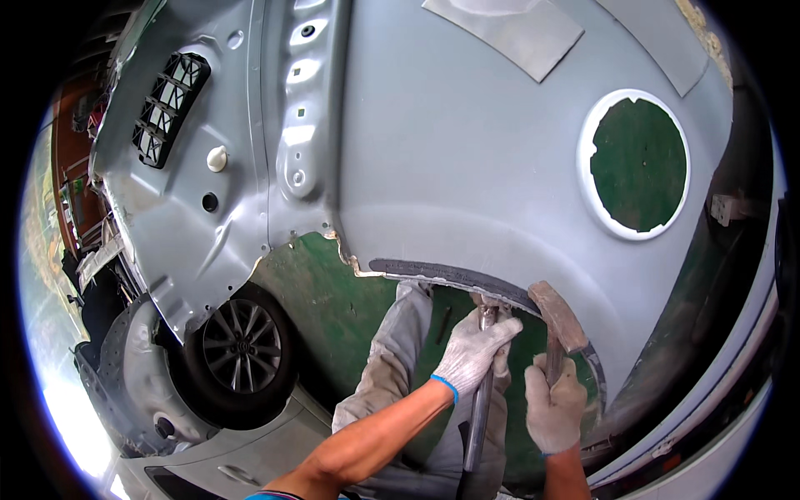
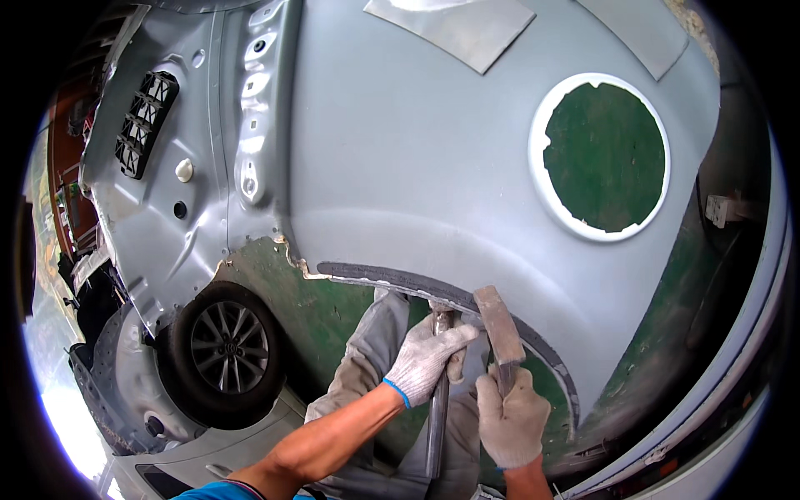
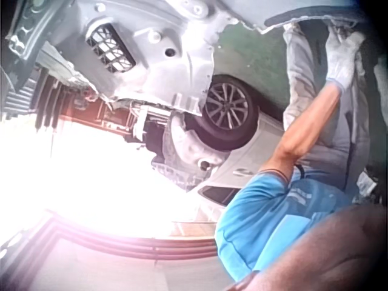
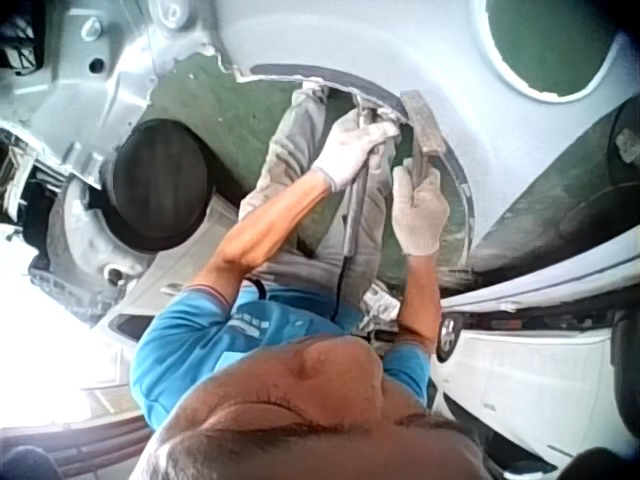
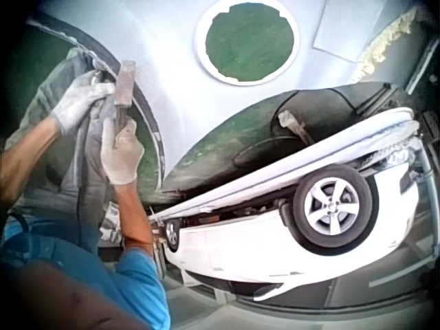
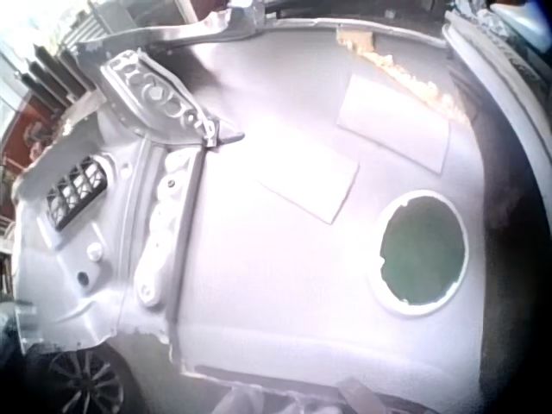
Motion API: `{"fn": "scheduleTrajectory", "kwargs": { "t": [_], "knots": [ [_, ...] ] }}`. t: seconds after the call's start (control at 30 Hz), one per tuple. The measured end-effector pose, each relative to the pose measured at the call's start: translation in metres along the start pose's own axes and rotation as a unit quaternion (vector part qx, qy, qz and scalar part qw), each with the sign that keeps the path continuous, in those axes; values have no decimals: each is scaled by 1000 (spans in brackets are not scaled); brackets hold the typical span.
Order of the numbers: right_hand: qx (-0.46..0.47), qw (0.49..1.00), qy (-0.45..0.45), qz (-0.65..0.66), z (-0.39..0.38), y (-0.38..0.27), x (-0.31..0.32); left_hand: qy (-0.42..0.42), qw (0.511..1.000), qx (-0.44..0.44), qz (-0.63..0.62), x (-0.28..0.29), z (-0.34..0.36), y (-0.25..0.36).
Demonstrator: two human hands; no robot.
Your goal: The person uses a hammer and a metal dolly to smooth and shape the edges of a white car bumper with a circular cutout. They repeatedly strike the bumper's edge while supporting it with the dolly, then flip the bumper to continue working on the underside.
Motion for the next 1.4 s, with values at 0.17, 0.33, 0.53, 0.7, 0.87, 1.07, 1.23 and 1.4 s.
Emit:
{"fn": "scheduleTrajectory", "kwargs": {
  "t": [0.17,0.33,0.53,0.7,0.87,1.07,1.23,1.4],
  "knots": [
    [-65,985,15,157,-12,24,-1,1,1000,19,-24,5,-1,-10],
    [-5,990,-17,143,-7,25,-9,37,999,6,-33,16,-2,-6],
    [70,993,-63,67,-4,-3,-29,48,997,-19,-64,30,-6,12],
    [52,995,-85,11,0,-17,-43,42,997,-23,-56,38,-9,17],
    [146,989,-32,20,1,-43,-38,40,997,-16,-57,42,-11,20],
    [188,979,-23,-74,9,-36,-44,62,993,-43,-94,40,-11,17],
    [206,978,18,-17,-9,-18,-17,58,996,-31,-61,54,-3,-1],
    [-43,972,103,206,-35,19,24,48,998,21,-44,29,2,-24]
  ]
}}
Point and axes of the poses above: each hand's wrist, its own z-axis towards the middle knuckle, its own x-axis out of the back of the hand, y = z × x, the point moved 6 cm from there along z, towards the middle knuckle, and after that the axes turned 1 degree about x, right-handed, at the moved point
